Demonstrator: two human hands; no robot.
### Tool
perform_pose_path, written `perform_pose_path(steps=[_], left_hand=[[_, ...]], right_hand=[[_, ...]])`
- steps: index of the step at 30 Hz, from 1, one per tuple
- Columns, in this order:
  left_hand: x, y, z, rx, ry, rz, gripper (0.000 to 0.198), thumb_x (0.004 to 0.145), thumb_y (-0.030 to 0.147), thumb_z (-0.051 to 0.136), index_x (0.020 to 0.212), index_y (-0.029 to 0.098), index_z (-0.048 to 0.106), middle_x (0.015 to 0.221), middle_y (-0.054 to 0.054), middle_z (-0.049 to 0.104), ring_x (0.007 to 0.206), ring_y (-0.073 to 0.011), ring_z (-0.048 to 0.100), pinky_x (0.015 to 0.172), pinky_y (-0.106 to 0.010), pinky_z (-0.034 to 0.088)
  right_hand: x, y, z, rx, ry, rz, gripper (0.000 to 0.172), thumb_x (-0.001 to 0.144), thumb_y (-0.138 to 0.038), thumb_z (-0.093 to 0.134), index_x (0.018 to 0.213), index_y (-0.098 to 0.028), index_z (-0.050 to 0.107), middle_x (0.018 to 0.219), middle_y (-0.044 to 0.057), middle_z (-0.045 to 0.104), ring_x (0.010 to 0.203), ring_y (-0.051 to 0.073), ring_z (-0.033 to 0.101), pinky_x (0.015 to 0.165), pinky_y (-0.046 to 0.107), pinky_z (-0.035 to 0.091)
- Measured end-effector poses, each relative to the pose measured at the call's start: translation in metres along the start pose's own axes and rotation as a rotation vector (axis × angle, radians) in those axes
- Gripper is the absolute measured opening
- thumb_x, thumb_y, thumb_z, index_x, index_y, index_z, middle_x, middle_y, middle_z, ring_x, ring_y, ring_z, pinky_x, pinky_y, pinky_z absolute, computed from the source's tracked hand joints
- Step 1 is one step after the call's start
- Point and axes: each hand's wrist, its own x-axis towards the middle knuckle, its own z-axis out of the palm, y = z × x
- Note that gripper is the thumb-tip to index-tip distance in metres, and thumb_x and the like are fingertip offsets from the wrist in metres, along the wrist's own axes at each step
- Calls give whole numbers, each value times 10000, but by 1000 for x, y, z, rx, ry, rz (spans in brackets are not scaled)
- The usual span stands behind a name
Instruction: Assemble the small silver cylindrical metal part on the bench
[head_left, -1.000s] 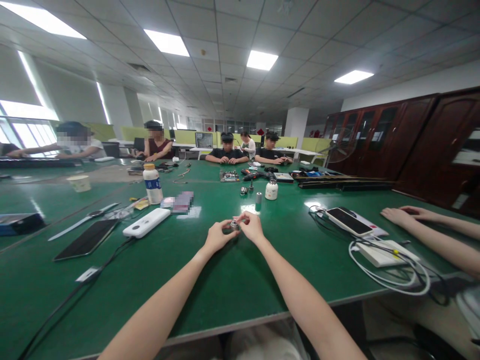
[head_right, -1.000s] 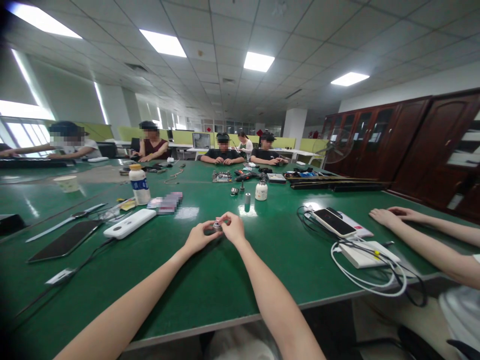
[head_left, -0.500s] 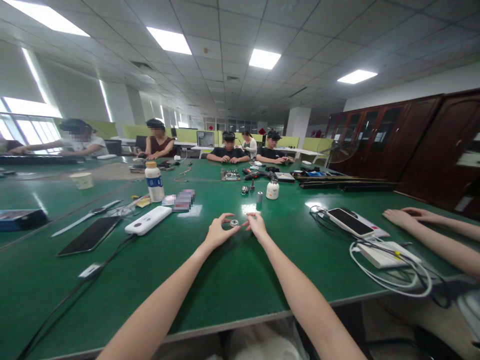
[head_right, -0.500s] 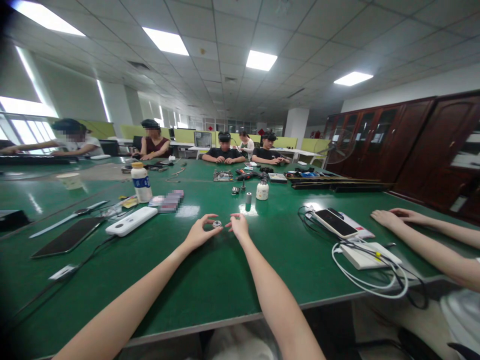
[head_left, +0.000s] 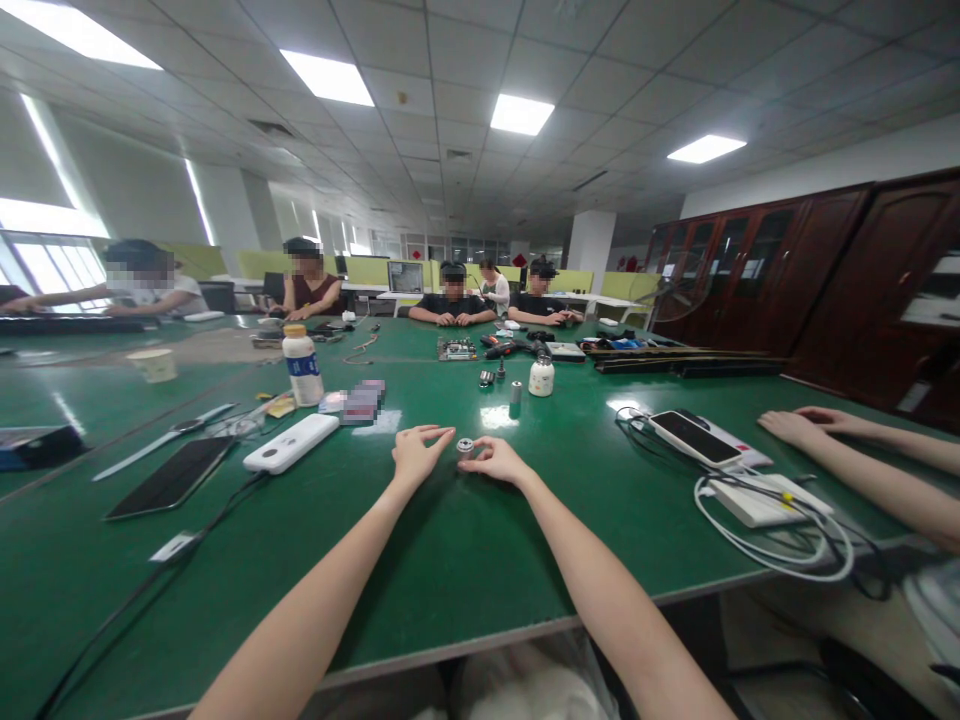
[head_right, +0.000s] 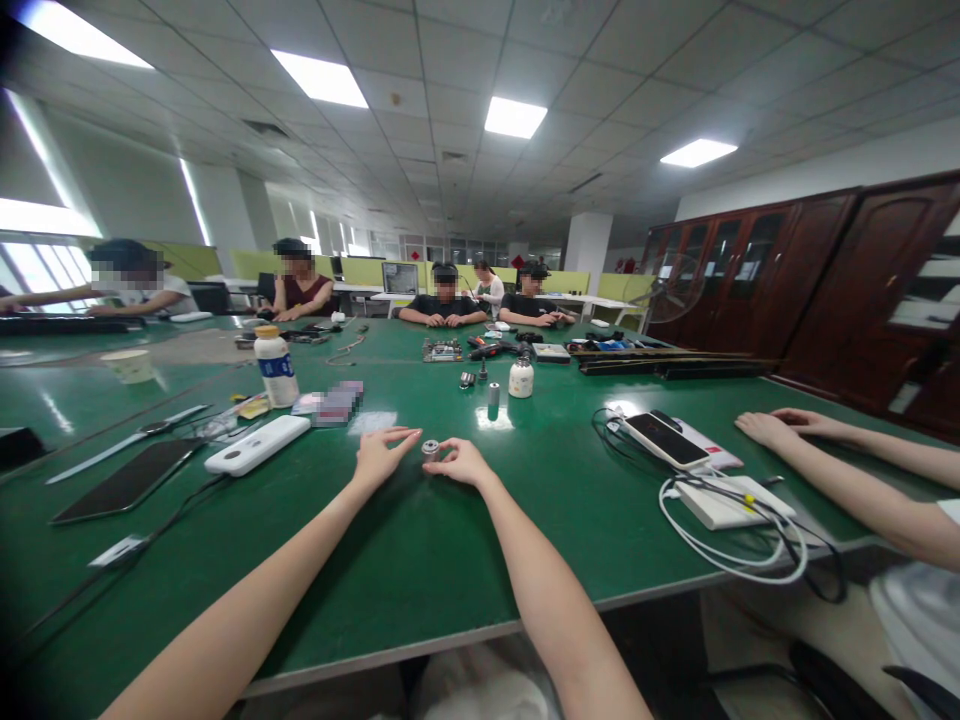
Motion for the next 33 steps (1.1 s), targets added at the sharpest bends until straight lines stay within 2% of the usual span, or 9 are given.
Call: perform_pose_path(steps=[2, 4, 8, 11, 14, 16, 21, 27, 33], left_hand=[[-2, -9, -3, 64, -2, -47, 231, 714, 508, 733, 805, 309, 808, 1142, -101, 723, 1214, -431, 456, 1022, -638, 311], [-5, -14, -4, 146, -14, -55, 186, 672, 485, 772, 753, 321, 807, 1170, -97, 715, 1201, -444, 445, 1001, -644, 313], [-9, -13, -2, 295, -26, -16, 159, 751, 445, 722, 820, 333, 811, 1224, -87, 698, 1193, -422, 442, 984, -632, 324], [-8, -3, -2, 223, 21, 19, 200, 820, 438, 662, 895, 325, 807, 1143, -82, 729, 1161, -386, 479, 992, -596, 350], [-6, 12, -1, 138, 53, 93, 251, 870, 452, 604, 974, 324, 793, 1105, -50, 741, 1134, -306, 524, 1013, -472, 397], [-7, 21, 0, 120, 39, 147, 237, 863, 444, 615, 958, 322, 794, 1099, -33, 744, 1135, -282, 528, 1016, -435, 403], [-13, 32, 3, 145, -36, 177, 209, 832, 446, 651, 900, 316, 800, 1084, -27, 748, 1137, -304, 509, 981, -462, 398], [-13, 31, 2, 137, 19, 213, 190, 863, 391, 623, 909, 302, 785, 1067, -31, 747, 1128, -288, 519, 967, -447, 377], [-11, 29, 2, 168, -62, 194, 192, 852, 396, 634, 923, 309, 790, 1097, -34, 739, 1139, -313, 493, 958, -471, 371]], right_hand=[[0, 1, 0, -11, 3, -2, 417, 587, -230, 903, 928, -144, 678, 488, -78, 594, 425, 65, 472, 437, 171, 326], [1, 2, 0, -17, 9, -2, 431, 570, -249, 914, 916, -146, 677, 486, -80, 590, 430, 67, 475, 443, 173, 329], [3, 3, 1, -16, 21, -1, 409, 567, -233, 913, 881, -150, 665, 497, -73, 602, 444, 73, 494, 458, 176, 345], [4, 4, 1, -14, 25, 0, 376, 576, -214, 905, 847, -156, 650, 493, -73, 600, 449, 77, 505, 460, 175, 351], [5, 5, 2, -10, 24, -2, 364, 570, -218, 904, 811, -160, 637, 486, -76, 594, 438, 76, 501, 459, 175, 358], [6, 5, 2, -6, 24, -8, 370, 561, -218, 906, 805, -161, 632, 496, -76, 600, 436, 75, 502, 465, 176, 365], [5, 6, 3, 4, 19, -18, 398, 559, -225, 906, 844, -165, 636, 524, -73, 617, 453, 81, 522, 487, 180, 386], [6, 8, 2, -4, 16, -24, 373, 581, -231, 895, 838, -161, 635, 505, -79, 594, 436, 70, 489, 470, 171, 344], [5, 9, 1, -18, 2, -36, 369, 605, -247, 877, 863, -159, 627, 483, -95, 566, 422, 62, 458, 454, 168, 305]])
